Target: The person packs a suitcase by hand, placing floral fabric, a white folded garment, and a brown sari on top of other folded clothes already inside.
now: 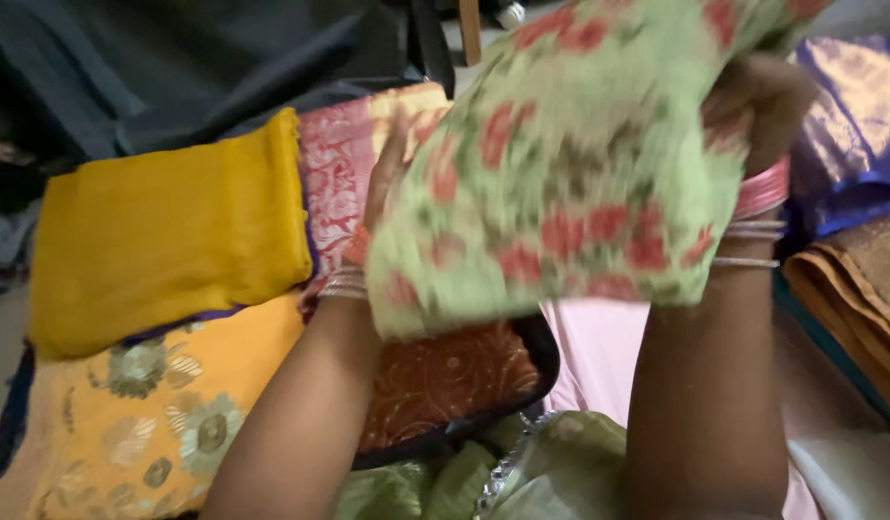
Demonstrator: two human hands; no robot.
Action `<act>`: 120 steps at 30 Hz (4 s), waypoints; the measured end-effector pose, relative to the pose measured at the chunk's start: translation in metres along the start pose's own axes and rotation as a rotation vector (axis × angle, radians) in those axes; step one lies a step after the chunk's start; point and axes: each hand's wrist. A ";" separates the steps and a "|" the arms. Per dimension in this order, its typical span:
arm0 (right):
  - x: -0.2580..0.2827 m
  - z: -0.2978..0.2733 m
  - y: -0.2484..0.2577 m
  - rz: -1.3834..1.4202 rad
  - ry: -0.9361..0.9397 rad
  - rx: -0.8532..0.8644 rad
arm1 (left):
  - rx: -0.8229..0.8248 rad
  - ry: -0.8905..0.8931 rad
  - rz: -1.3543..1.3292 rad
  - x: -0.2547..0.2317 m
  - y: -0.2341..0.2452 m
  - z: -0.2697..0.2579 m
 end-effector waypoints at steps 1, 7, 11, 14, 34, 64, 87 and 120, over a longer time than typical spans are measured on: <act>-0.003 -0.002 -0.011 0.046 -0.054 -0.018 | -0.016 0.008 0.068 -0.009 -0.001 -0.013; -0.007 -0.044 -0.097 0.464 -0.398 -0.091 | -0.284 0.071 0.501 -0.073 0.010 -0.116; 0.047 -0.083 -0.197 0.706 -0.603 -0.012 | -0.531 0.012 0.704 -0.117 0.025 -0.162; 0.113 -0.117 -0.270 0.838 -0.754 0.091 | -0.701 -0.121 0.766 -0.137 0.040 -0.183; 0.231 -0.128 -0.307 1.463 -1.025 0.116 | -0.513 -0.245 0.471 -0.081 0.105 -0.293; 0.168 -0.138 -0.295 -0.718 -0.882 0.720 | -1.711 0.196 1.744 -0.012 0.042 -0.283; 0.217 -0.193 -0.374 0.365 -0.776 0.469 | -1.357 -0.101 0.151 -0.032 0.039 -0.303; 0.314 -0.088 -0.393 0.201 0.077 0.631 | -1.032 -0.678 0.010 -0.129 -0.020 -0.268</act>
Point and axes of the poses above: each hand's wrist, its own z-axis towards the middle knuckle, its own y-axis out of the back of the hand, x = y × z, and after that the axes turned 14 degrees about z, right-handed
